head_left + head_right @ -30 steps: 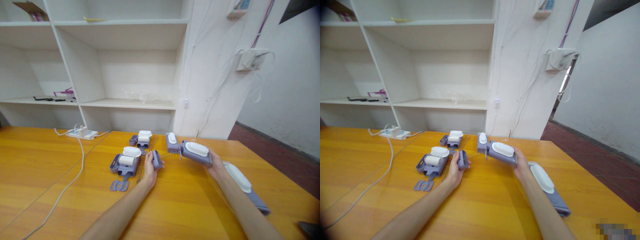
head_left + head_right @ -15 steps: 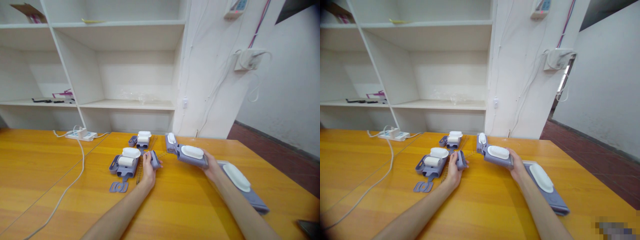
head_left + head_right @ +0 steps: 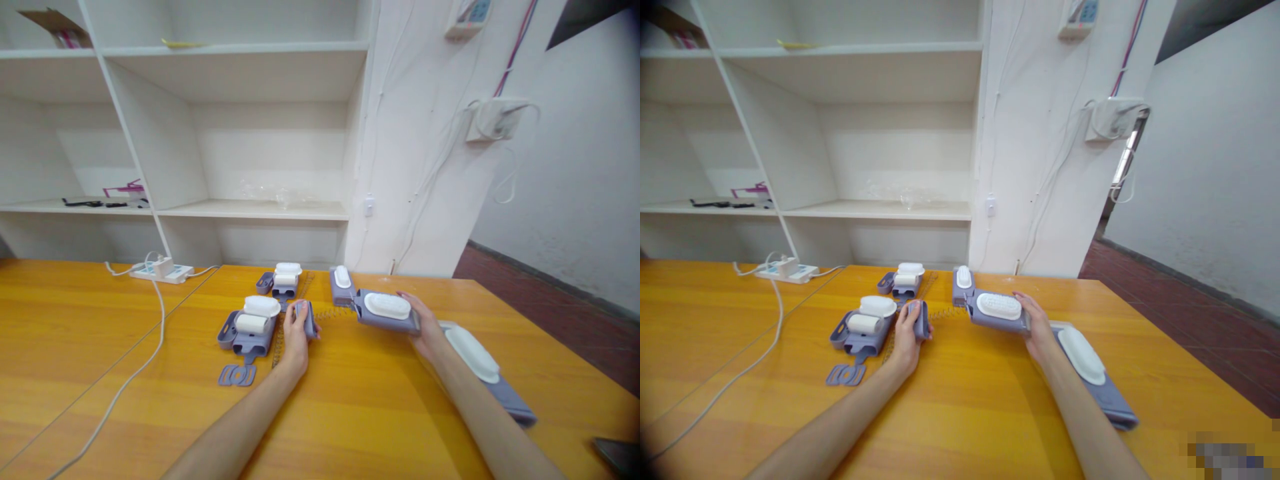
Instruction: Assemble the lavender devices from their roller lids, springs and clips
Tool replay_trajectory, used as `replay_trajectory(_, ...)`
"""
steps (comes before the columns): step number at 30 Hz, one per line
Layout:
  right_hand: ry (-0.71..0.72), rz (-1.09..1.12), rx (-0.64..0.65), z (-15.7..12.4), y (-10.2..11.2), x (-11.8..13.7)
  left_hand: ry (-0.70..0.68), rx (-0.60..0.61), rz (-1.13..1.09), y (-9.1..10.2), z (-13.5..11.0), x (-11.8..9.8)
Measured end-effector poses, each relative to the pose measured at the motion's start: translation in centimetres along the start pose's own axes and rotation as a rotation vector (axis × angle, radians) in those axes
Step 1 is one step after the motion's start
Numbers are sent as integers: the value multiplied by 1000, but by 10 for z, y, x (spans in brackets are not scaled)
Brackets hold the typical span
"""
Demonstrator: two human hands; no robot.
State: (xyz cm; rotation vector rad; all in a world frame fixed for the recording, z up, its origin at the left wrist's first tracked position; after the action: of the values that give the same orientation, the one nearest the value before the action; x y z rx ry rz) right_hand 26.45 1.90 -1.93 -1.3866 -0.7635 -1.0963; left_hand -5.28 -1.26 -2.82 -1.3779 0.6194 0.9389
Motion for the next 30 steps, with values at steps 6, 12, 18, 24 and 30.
replay_trajectory(6, 43, -43, -28, -6, -2, 11, -37, -25, 63, 3, -1, -4)
replay_trajectory(12, 70, -77, 1, -7, -6, 16, -68, -57, 122, 5, -2, -8)
replay_trajectory(18, 139, -241, 63, -11, -18, 20, -84, -63, 132, 5, -2, -11)
replay_trajectory(24, 64, -163, 36, -14, -23, 5, -37, -14, -3, 1, 0, -4)
replay_trajectory(30, -90, 64, 68, -7, -16, -20, -4, 8, -7, 2, 3, 4)
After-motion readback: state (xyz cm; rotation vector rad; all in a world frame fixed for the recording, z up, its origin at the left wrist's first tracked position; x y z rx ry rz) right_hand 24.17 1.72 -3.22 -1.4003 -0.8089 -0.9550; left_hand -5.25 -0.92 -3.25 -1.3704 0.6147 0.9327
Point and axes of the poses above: each hand's wrist, its own z-axis towards the middle knuckle, its own y-axis out of the back of the hand, x = y × z, the point moved 9 cm from there along z, towards the middle knuckle, and after that the axes turned 7 degrees about x, right-handed, at the moved point
